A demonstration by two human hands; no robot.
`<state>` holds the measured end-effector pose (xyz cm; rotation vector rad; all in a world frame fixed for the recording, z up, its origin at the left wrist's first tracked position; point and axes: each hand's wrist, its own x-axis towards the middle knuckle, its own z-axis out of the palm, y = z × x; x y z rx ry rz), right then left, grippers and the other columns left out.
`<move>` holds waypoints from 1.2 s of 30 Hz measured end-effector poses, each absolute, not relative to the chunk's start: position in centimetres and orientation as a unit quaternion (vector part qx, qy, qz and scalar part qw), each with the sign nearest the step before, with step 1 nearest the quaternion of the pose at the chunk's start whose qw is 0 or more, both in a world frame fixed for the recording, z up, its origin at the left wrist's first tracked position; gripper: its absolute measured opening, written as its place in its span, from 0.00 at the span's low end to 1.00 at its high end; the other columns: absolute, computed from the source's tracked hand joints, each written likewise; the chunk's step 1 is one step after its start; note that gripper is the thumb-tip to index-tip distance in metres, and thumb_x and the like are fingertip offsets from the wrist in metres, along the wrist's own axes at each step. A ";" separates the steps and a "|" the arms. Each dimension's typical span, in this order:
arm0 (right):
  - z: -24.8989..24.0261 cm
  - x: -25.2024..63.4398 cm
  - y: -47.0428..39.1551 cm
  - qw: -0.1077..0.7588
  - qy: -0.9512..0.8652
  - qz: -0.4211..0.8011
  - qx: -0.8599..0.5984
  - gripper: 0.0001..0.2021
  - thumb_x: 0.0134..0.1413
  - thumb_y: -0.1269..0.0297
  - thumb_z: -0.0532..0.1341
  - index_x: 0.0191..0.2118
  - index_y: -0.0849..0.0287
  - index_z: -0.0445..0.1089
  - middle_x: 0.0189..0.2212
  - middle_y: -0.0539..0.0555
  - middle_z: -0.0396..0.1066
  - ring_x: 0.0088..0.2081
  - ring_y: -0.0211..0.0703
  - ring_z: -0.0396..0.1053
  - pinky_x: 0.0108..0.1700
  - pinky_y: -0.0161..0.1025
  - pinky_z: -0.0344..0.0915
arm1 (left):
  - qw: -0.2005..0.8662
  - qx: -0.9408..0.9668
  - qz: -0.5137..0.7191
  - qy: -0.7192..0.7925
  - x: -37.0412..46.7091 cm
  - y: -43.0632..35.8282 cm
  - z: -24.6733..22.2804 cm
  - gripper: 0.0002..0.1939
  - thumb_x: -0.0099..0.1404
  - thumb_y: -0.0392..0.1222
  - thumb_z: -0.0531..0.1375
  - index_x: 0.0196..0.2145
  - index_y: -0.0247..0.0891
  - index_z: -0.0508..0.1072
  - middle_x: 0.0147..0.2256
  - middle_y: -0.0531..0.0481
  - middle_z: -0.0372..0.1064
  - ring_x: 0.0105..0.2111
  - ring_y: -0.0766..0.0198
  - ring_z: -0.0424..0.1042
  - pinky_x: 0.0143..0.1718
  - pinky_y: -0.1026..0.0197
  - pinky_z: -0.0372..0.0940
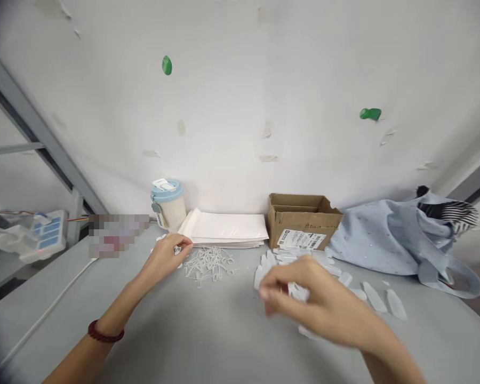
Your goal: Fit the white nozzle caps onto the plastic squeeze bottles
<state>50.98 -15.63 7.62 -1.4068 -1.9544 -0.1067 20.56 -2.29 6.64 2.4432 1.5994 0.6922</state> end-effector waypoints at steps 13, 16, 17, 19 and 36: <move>5.0 49.5 -11.4 0.257 -0.774 -0.051 -0.576 0.11 0.60 0.73 0.51 0.36 0.56 0.70 0.33 0.54 0.75 0.35 0.44 0.73 0.32 0.37 0.70 | -0.020 0.851 0.291 0.437 22.6 -4.7 3.2 0.10 0.64 0.43 0.56 0.27 0.39 0.73 0.27 0.46 0.69 0.34 0.54 0.66 0.34 0.53 0.63; 4.7 49.1 -11.7 0.208 -0.786 -0.063 -0.578 0.07 0.57 0.73 0.56 0.37 0.56 0.71 0.35 0.54 0.75 0.39 0.46 0.71 0.36 0.39 0.69 | -0.020 0.844 0.311 0.437 22.9 -4.6 2.3 0.11 0.63 0.43 0.56 0.24 0.41 0.71 0.25 0.47 0.68 0.32 0.54 0.65 0.32 0.53 0.61; 4.6 48.9 -11.7 0.191 -0.786 -0.071 -0.583 0.06 0.57 0.72 0.58 0.38 0.57 0.71 0.35 0.54 0.75 0.39 0.48 0.70 0.37 0.41 0.68 | -0.016 0.843 0.318 0.434 23.0 -4.6 2.2 0.11 0.63 0.42 0.55 0.24 0.41 0.71 0.24 0.47 0.68 0.31 0.54 0.64 0.32 0.53 0.60; 4.4 48.5 -11.8 0.161 -0.779 -0.089 -0.600 0.05 0.55 0.67 0.62 0.38 0.60 0.72 0.35 0.57 0.73 0.38 0.53 0.69 0.37 0.45 0.66 | -0.004 0.841 0.333 0.427 23.2 -4.7 2.1 0.12 0.64 0.40 0.53 0.24 0.42 0.70 0.23 0.48 0.67 0.30 0.55 0.64 0.30 0.55 0.60; 3.2 46.7 -12.7 0.198 -0.770 -0.102 -0.598 0.10 0.60 0.74 0.51 0.40 0.58 0.69 0.35 0.58 0.73 0.37 0.52 0.67 0.37 0.44 0.58 | -0.011 0.812 0.473 0.340 25.4 -8.1 5.4 0.09 0.64 0.30 0.58 0.36 0.42 0.73 0.32 0.50 0.69 0.35 0.62 0.65 0.35 0.59 0.64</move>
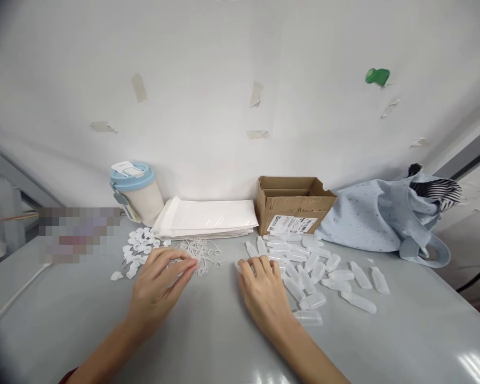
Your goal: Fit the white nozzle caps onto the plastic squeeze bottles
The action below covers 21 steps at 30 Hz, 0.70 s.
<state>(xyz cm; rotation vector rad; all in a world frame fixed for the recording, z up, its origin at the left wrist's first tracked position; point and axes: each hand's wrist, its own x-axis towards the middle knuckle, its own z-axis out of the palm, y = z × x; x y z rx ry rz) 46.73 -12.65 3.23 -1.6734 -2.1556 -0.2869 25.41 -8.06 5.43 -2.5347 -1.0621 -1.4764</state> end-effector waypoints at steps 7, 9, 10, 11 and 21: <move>5.2 45.2 -14.7 0.432 -0.721 0.113 -0.530 0.08 0.61 0.69 0.55 0.45 0.55 0.64 0.37 0.53 0.73 0.40 0.44 0.70 0.40 0.38 0.66 | -0.016 -0.799 -0.504 -0.329 26.5 -9.8 6.6 0.10 0.61 0.27 0.60 0.35 0.41 0.74 0.41 0.47 0.67 0.43 0.58 0.63 0.44 0.54 0.61; 5.5 44.9 -15.0 0.455 -0.693 0.156 -0.536 0.08 0.60 0.69 0.57 0.44 0.54 0.65 0.37 0.51 0.73 0.39 0.43 0.70 0.41 0.36 0.67 | -0.062 -0.805 -0.496 -0.319 26.6 -10.1 6.7 0.09 0.61 0.26 0.60 0.35 0.40 0.73 0.42 0.47 0.68 0.45 0.58 0.63 0.46 0.54 0.61; 5.5 44.9 -15.0 0.462 -0.681 0.170 -0.542 0.07 0.59 0.69 0.57 0.44 0.54 0.66 0.37 0.51 0.73 0.39 0.42 0.70 0.41 0.36 0.67 | -0.091 -0.811 -0.487 -0.312 26.7 -10.2 6.7 0.09 0.61 0.26 0.60 0.35 0.39 0.73 0.42 0.47 0.68 0.45 0.58 0.63 0.47 0.54 0.60; 5.5 44.8 -15.1 0.465 -0.671 0.182 -0.548 0.07 0.59 0.68 0.58 0.43 0.54 0.67 0.37 0.50 0.74 0.38 0.42 0.70 0.41 0.36 0.67 | -0.117 -0.815 -0.479 -0.304 26.7 -10.3 6.7 0.09 0.62 0.26 0.59 0.35 0.39 0.73 0.41 0.47 0.69 0.45 0.59 0.63 0.47 0.55 0.61; 5.3 44.4 -15.3 0.452 -0.635 0.256 -0.572 0.07 0.58 0.63 0.59 0.42 0.55 0.68 0.36 0.52 0.74 0.39 0.43 0.72 0.43 0.37 0.68 | -0.146 -0.802 -0.513 -0.268 27.4 -10.8 5.6 0.11 0.61 0.22 0.58 0.38 0.33 0.72 0.35 0.48 0.72 0.40 0.63 0.65 0.43 0.59 0.64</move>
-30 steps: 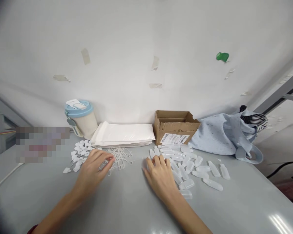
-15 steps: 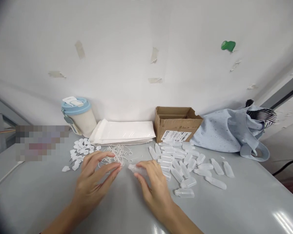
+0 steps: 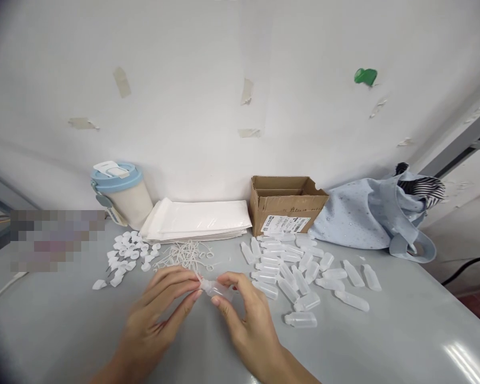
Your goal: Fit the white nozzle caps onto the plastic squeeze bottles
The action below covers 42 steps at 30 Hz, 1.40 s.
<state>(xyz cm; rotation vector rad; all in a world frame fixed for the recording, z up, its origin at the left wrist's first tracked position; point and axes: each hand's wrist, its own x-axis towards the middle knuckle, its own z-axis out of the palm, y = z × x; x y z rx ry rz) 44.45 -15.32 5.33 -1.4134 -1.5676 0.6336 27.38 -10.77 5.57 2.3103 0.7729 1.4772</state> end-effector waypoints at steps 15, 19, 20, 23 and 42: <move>4.6 44.2 -15.8 0.463 -0.685 0.222 -0.517 0.12 0.60 0.69 0.57 0.49 0.53 0.63 0.38 0.51 0.74 0.39 0.40 0.73 0.40 0.33 0.71 | 0.297 0.745 0.471 0.366 27.2 -11.2 6.0 0.07 0.62 0.33 0.60 0.36 0.44 0.73 0.32 0.56 0.73 0.34 0.67 0.70 0.36 0.65 0.66; 4.5 44.2 -15.8 0.459 -0.682 0.237 -0.518 0.14 0.60 0.70 0.56 0.51 0.52 0.61 0.37 0.50 0.75 0.37 0.39 0.73 0.40 0.32 0.71 | 0.335 0.741 0.453 0.367 27.2 -11.2 5.8 0.06 0.63 0.35 0.60 0.34 0.46 0.73 0.31 0.57 0.73 0.34 0.67 0.70 0.37 0.65 0.65; 4.4 44.2 -15.8 0.456 -0.679 0.246 -0.521 0.14 0.60 0.69 0.56 0.51 0.52 0.61 0.38 0.50 0.75 0.38 0.39 0.73 0.41 0.32 0.71 | 0.353 0.731 0.443 0.380 27.2 -11.2 5.7 0.04 0.63 0.37 0.60 0.34 0.46 0.74 0.31 0.57 0.73 0.33 0.66 0.70 0.37 0.64 0.65; 4.2 44.2 -15.9 0.458 -0.659 0.278 -0.527 0.14 0.61 0.68 0.56 0.52 0.52 0.63 0.39 0.51 0.75 0.41 0.40 0.73 0.43 0.34 0.70 | 0.397 0.704 0.414 0.419 27.3 -11.3 5.5 0.02 0.61 0.41 0.61 0.31 0.45 0.75 0.31 0.55 0.73 0.33 0.64 0.69 0.36 0.63 0.66; 6.1 43.8 -15.0 0.522 -0.286 0.743 -0.307 0.13 0.53 0.60 0.66 0.44 0.58 0.69 0.31 0.52 0.75 0.32 0.37 0.71 0.37 0.33 0.63 | 0.170 0.832 0.434 0.301 27.3 -11.6 4.9 0.19 0.63 0.40 0.60 0.51 0.37 0.66 0.44 0.42 0.65 0.44 0.55 0.64 0.43 0.54 0.67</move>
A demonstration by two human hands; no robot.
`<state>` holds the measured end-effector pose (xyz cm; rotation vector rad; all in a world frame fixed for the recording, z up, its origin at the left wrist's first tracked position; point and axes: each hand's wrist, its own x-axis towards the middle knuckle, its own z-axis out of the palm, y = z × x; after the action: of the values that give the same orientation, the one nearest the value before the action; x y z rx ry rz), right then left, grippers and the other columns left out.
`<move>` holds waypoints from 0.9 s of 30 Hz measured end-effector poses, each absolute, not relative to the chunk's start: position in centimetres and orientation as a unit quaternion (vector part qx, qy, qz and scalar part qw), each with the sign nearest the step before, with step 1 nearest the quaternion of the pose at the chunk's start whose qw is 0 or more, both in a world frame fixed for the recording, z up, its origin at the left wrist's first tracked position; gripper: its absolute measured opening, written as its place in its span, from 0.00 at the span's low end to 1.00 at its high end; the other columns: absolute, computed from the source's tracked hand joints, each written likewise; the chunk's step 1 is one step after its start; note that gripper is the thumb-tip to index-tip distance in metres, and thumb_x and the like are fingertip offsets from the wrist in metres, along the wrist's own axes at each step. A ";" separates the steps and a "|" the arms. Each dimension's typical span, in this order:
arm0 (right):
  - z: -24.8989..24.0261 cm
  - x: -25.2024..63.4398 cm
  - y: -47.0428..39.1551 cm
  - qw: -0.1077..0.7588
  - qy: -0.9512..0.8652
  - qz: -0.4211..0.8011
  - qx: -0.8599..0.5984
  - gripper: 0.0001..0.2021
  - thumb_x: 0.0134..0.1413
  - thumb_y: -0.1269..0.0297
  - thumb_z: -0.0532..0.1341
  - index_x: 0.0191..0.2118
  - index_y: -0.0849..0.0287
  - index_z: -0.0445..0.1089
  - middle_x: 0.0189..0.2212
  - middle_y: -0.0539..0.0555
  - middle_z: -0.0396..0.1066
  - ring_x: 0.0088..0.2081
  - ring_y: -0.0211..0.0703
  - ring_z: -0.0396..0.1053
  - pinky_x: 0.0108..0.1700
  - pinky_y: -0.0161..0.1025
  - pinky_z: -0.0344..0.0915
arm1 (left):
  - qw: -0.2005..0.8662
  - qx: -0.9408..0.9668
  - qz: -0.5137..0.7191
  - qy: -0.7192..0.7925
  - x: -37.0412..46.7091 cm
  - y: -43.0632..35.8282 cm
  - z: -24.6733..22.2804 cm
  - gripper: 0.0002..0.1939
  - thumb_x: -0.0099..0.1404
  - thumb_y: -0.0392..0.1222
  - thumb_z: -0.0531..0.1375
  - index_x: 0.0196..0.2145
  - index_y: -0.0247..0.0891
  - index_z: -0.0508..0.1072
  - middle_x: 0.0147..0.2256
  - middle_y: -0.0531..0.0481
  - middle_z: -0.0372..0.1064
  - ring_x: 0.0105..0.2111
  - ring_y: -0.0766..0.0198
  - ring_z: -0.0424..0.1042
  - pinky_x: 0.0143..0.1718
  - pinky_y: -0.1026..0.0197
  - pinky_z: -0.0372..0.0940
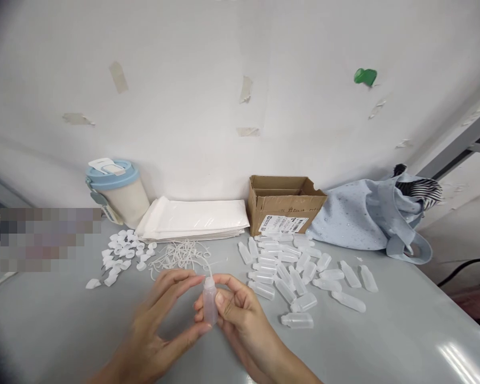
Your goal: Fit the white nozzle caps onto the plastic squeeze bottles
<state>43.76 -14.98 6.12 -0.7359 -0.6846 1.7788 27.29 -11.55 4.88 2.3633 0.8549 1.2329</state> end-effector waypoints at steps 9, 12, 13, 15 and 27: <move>5.7 43.5 -14.8 0.498 -0.252 0.786 -0.267 0.16 0.47 0.60 0.69 0.41 0.61 0.71 0.30 0.53 0.73 0.31 0.38 0.72 0.39 0.35 0.64 | 0.111 0.859 0.424 0.264 27.5 -11.4 5.5 0.19 0.59 0.31 0.58 0.49 0.31 0.65 0.43 0.40 0.65 0.46 0.53 0.62 0.47 0.50 0.65; 5.8 43.7 -14.8 0.497 -0.327 0.747 -0.298 0.12 0.58 0.58 0.61 0.42 0.60 0.70 0.32 0.54 0.74 0.36 0.43 0.72 0.44 0.40 0.64 | 0.044 0.871 0.421 0.249 27.5 -11.2 6.0 0.18 0.57 0.27 0.58 0.47 0.28 0.67 0.40 0.39 0.67 0.45 0.53 0.63 0.45 0.50 0.66; 5.9 43.8 -14.8 0.500 -0.362 0.717 -0.324 0.12 0.60 0.57 0.59 0.42 0.59 0.70 0.32 0.54 0.74 0.37 0.44 0.71 0.45 0.41 0.63 | 0.018 0.879 0.409 0.243 27.4 -11.2 6.0 0.18 0.57 0.27 0.58 0.47 0.27 0.67 0.40 0.39 0.68 0.45 0.52 0.63 0.44 0.50 0.66; 5.9 43.9 -14.7 0.506 -0.424 0.644 -0.387 0.11 0.60 0.56 0.59 0.41 0.58 0.70 0.34 0.54 0.74 0.39 0.43 0.70 0.45 0.40 0.63 | -0.031 0.895 0.378 0.234 27.3 -11.2 6.0 0.17 0.58 0.27 0.57 0.46 0.25 0.68 0.40 0.37 0.69 0.45 0.49 0.64 0.43 0.48 0.67; 6.2 44.0 -14.5 0.464 -0.516 0.531 -0.486 0.13 0.58 0.54 0.59 0.36 0.58 0.74 0.32 0.52 0.74 0.38 0.45 0.69 0.43 0.39 0.64 | -0.071 0.904 0.346 0.239 27.1 -11.3 6.0 0.18 0.55 0.29 0.55 0.45 0.25 0.70 0.39 0.37 0.70 0.44 0.49 0.65 0.42 0.49 0.68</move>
<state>43.98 -14.51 6.23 -1.1932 -1.2673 1.3052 27.13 -11.31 6.04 2.9769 0.7852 1.1404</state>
